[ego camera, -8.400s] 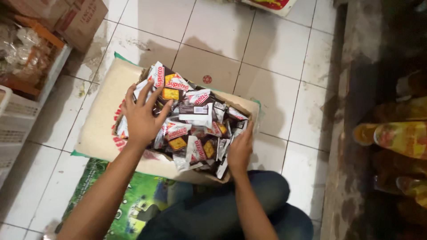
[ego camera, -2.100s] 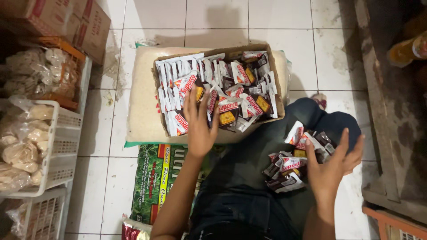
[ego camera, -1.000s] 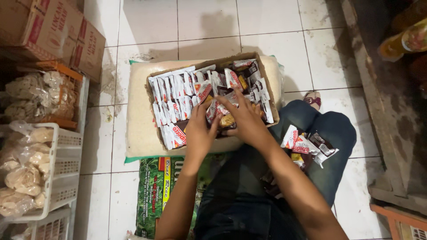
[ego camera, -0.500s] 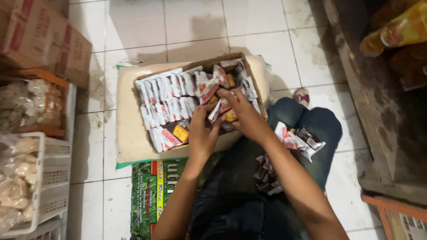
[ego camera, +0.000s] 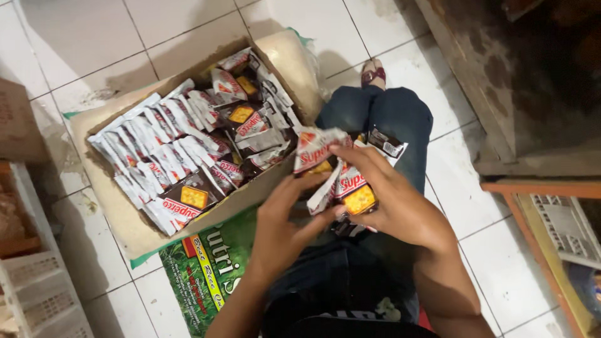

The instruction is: The person picks up a box filled with small packets and sits on the floor to sort through them by hand, moving packets between the box and their lap.

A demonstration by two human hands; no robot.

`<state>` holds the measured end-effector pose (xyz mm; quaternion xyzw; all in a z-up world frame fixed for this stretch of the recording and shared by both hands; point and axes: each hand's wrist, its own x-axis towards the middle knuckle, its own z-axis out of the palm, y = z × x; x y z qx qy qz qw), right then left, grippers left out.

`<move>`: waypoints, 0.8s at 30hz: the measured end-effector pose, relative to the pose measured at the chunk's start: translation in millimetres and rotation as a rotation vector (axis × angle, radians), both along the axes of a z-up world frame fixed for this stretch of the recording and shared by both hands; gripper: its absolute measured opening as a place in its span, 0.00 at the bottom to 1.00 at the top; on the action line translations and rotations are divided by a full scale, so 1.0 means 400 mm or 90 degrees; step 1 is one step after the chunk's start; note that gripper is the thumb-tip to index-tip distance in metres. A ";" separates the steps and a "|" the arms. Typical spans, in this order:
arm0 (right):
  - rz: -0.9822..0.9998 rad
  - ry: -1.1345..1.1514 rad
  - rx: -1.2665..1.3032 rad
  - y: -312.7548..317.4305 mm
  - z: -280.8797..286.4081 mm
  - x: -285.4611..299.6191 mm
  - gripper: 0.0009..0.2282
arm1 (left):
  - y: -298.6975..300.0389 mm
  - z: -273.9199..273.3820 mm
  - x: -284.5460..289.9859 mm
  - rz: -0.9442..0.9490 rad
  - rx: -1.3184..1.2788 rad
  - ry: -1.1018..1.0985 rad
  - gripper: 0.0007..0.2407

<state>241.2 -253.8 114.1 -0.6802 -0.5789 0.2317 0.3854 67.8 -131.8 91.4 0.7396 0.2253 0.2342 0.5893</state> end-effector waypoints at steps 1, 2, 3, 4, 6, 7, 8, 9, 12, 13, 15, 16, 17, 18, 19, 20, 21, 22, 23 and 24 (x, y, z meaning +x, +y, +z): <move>-0.037 0.033 -0.056 -0.014 -0.027 -0.001 0.45 | -0.007 -0.021 0.012 -0.020 -0.103 0.058 0.24; -0.074 0.067 -0.112 -0.025 -0.058 -0.005 0.44 | -0.015 -0.043 0.020 -0.039 -0.207 0.117 0.25; -0.108 0.099 -0.167 -0.037 -0.088 -0.008 0.44 | -0.023 -0.066 0.022 -0.035 -0.191 0.123 0.30; -0.140 0.082 -0.142 -0.052 -0.114 -0.013 0.44 | -0.030 -0.089 0.022 -0.031 -0.175 0.128 0.35; -0.196 0.045 -0.088 -0.075 -0.155 -0.020 0.45 | -0.034 -0.140 0.024 -0.028 -0.097 0.176 0.39; -0.223 0.013 -0.082 -0.083 -0.169 -0.019 0.45 | -0.032 -0.168 0.027 -0.030 -0.036 0.220 0.38; -0.249 -0.020 -0.076 -0.090 -0.180 -0.020 0.45 | -0.029 -0.195 0.029 -0.032 0.026 0.263 0.37; -0.274 -0.052 -0.071 -0.095 -0.189 -0.022 0.45 | -0.029 -0.220 0.028 -0.030 0.109 0.225 0.35; -0.270 -0.116 -0.075 -0.096 -0.206 -0.024 0.42 | -0.014 -0.286 0.042 -0.039 0.243 0.120 0.30; -0.274 -0.124 -0.073 -0.093 -0.210 -0.025 0.41 | -0.006 -0.302 0.052 -0.048 0.210 0.094 0.28; -0.283 -0.141 -0.071 -0.088 -0.218 -0.026 0.39 | 0.000 -0.321 0.068 -0.042 0.155 0.056 0.26; -0.292 -0.152 -0.066 -0.090 -0.220 -0.027 0.39 | -0.006 -0.326 0.080 -0.027 0.133 0.045 0.25; -0.300 -0.164 -0.059 -0.091 -0.222 -0.025 0.38 | -0.012 -0.327 0.092 -0.011 0.111 0.033 0.25; -0.308 -0.176 -0.053 -0.091 -0.224 -0.023 0.37 | -0.020 -0.325 0.099 -0.015 0.085 0.025 0.24; -0.293 -0.154 -0.064 -0.097 -0.226 -0.020 0.36 | -0.034 -0.322 0.100 -0.020 0.057 0.019 0.24; -0.279 -0.133 -0.076 -0.106 -0.226 -0.014 0.35 | -0.048 -0.321 0.102 -0.025 0.029 0.013 0.23; -0.264 -0.110 -0.088 -0.115 -0.225 -0.008 0.34 | -0.063 -0.322 0.107 -0.002 0.057 0.025 0.23; -0.226 -0.076 -0.099 -0.124 -0.224 0.001 0.34 | -0.076 -0.323 0.113 0.021 0.084 0.037 0.24; -0.187 -0.043 -0.110 -0.131 -0.222 0.013 0.34 | -0.082 -0.325 0.116 0.044 0.112 0.049 0.24; -0.148 -0.009 -0.120 -0.136 -0.220 0.022 0.34 | -0.082 -0.327 0.115 0.064 0.179 0.059 0.24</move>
